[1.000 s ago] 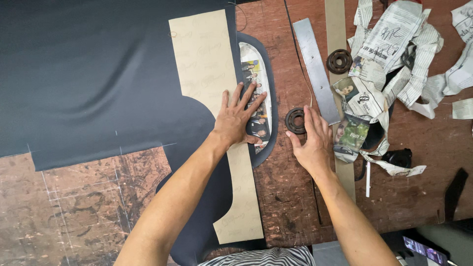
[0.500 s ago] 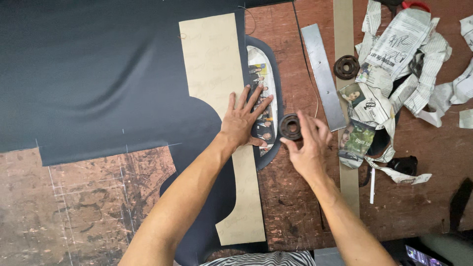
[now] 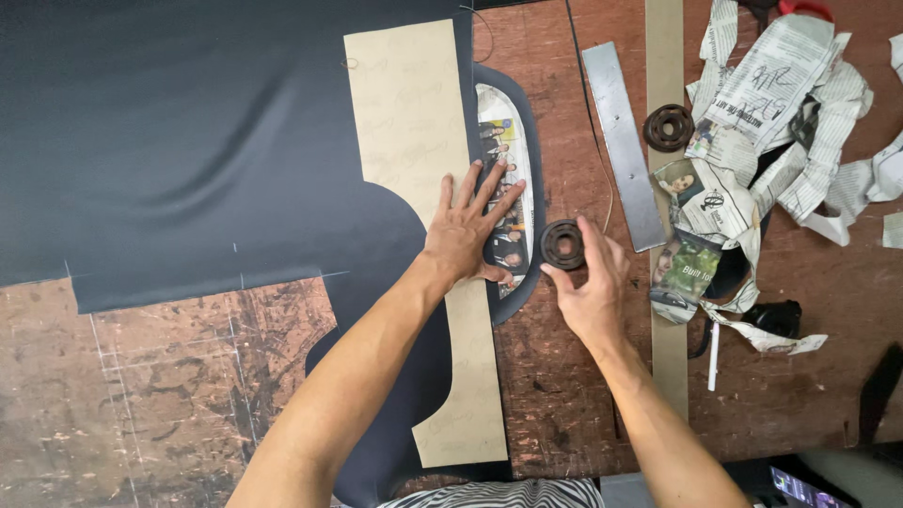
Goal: The person places a paper pattern on a large sheet of black material, secures it with weights, and uses scissors to cut the material along the pattern's edge. The person then removes the cut piece and the pattern.
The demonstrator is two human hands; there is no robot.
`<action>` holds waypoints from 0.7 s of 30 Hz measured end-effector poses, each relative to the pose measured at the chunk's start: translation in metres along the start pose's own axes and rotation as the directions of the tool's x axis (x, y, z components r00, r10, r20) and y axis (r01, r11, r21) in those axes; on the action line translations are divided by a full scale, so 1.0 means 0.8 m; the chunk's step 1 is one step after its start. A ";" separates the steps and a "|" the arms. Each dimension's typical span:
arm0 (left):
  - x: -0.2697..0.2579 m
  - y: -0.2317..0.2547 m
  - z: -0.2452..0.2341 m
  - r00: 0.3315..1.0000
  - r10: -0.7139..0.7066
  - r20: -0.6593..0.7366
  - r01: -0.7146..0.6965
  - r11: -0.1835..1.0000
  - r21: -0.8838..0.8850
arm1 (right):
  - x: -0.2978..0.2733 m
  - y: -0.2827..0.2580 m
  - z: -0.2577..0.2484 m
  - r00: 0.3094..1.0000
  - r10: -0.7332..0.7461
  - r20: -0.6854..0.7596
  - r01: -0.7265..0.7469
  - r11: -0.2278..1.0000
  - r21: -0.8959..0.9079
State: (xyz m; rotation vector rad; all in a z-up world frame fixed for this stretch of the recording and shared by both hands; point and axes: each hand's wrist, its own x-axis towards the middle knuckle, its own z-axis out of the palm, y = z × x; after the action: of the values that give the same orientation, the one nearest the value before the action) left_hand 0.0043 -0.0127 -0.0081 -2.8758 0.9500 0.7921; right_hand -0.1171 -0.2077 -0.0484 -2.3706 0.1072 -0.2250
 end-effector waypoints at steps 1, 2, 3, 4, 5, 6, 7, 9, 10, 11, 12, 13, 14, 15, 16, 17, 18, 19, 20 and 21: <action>0.001 0.001 -0.002 1.000 -0.002 0.014 0.001 1.000 0.011 | -0.001 0.003 -0.005 1.000 0.018 0.004 -0.018 1.000 0.023; 0.001 0.002 -0.002 1.000 0.000 0.031 0.000 1.000 0.021 | -0.003 0.003 -0.008 0.999 0.040 0.008 -0.040 0.998 0.046; 0.000 0.003 -0.003 0.999 -0.002 0.033 0.002 1.000 0.016 | -0.004 0.003 -0.010 1.000 0.026 0.007 -0.026 0.999 0.032; -0.001 0.002 -0.003 0.999 -0.002 0.034 0.002 1.000 0.014 | -0.003 0.002 -0.010 1.000 0.012 0.002 -0.012 1.000 0.019; 0.000 0.002 -0.004 0.999 -0.002 0.034 0.001 1.000 0.012 | -0.003 0.001 -0.011 1.000 -0.002 -0.003 0.002 1.000 0.005; -0.001 0.003 -0.004 1.000 -0.003 0.030 0.002 1.000 0.012 | -0.002 -0.001 -0.012 1.000 -0.010 -0.009 0.010 1.000 0.003; -0.001 0.004 -0.003 1.000 -0.004 0.026 0.004 1.000 0.013 | -0.002 -0.003 -0.012 1.000 -0.019 -0.015 0.019 1.000 0.000; 0.000 0.003 -0.003 1.000 -0.005 0.016 0.005 1.000 0.018 | 0.001 -0.006 -0.013 0.999 -0.026 -0.021 0.026 1.000 0.002; 0.000 0.003 -0.003 1.000 -0.004 0.013 0.004 1.000 0.019 | 0.001 -0.007 -0.014 1.000 -0.022 -0.020 0.022 1.000 0.006; -0.001 0.003 -0.002 1.000 -0.003 0.010 0.002 1.000 0.020 | 0.001 -0.008 -0.015 1.000 -0.018 -0.019 0.018 1.000 0.010; -0.002 0.002 -0.002 1.000 0.001 0.004 -0.001 1.000 0.020 | 0.001 -0.009 -0.016 1.000 -0.007 -0.008 0.007 1.000 0.011; -0.002 0.002 -0.001 1.000 0.004 -0.002 -0.004 1.000 0.019 | 0.001 -0.010 -0.017 1.000 0.004 0.002 -0.004 1.000 0.012; -0.002 0.002 -0.001 1.000 0.006 -0.010 -0.006 1.000 0.019 | 0.002 -0.010 -0.019 1.000 0.014 0.012 -0.014 1.000 0.013; -0.001 0.001 -0.001 1.000 0.007 -0.010 -0.007 1.000 0.018 | 0.004 -0.010 -0.019 1.000 0.013 0.012 -0.014 1.000 0.010; -0.001 0.001 -0.001 1.000 0.007 -0.008 -0.007 1.000 0.015 | 0.004 -0.010 -0.019 1.000 0.013 0.015 -0.013 1.000 0.009; -0.002 0.001 0.000 1.000 0.006 -0.006 -0.006 1.000 0.013 | 0.003 -0.010 -0.019 1.000 0.013 0.018 -0.013 1.000 0.007; -0.003 0.001 0.001 1.000 0.008 -0.020 -0.007 1.000 0.011 | 0.003 -0.009 -0.018 1.000 0.006 0.014 -0.006 1.000 0.007; -0.005 0.000 0.001 0.999 0.009 -0.035 -0.009 1.000 0.010 | 0.003 -0.009 -0.017 1.000 -0.001 0.010 0.001 1.000 0.006; -0.004 0.000 0.001 0.999 0.013 -0.052 -0.013 1.000 0.010 | 0.003 -0.008 -0.017 1.000 -0.008 0.004 0.008 1.000 0.004; -0.004 0.001 0.001 0.999 0.012 -0.039 -0.012 1.000 0.015 | 0.002 -0.008 -0.017 1.000 0.015 0.009 -0.015 1.000 0.012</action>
State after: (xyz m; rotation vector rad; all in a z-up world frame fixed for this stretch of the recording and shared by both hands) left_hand 0.0013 -0.0112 -0.0068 -2.8858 0.9735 0.7295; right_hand -0.1180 -0.2127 -0.0340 -2.3577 0.1192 -0.2078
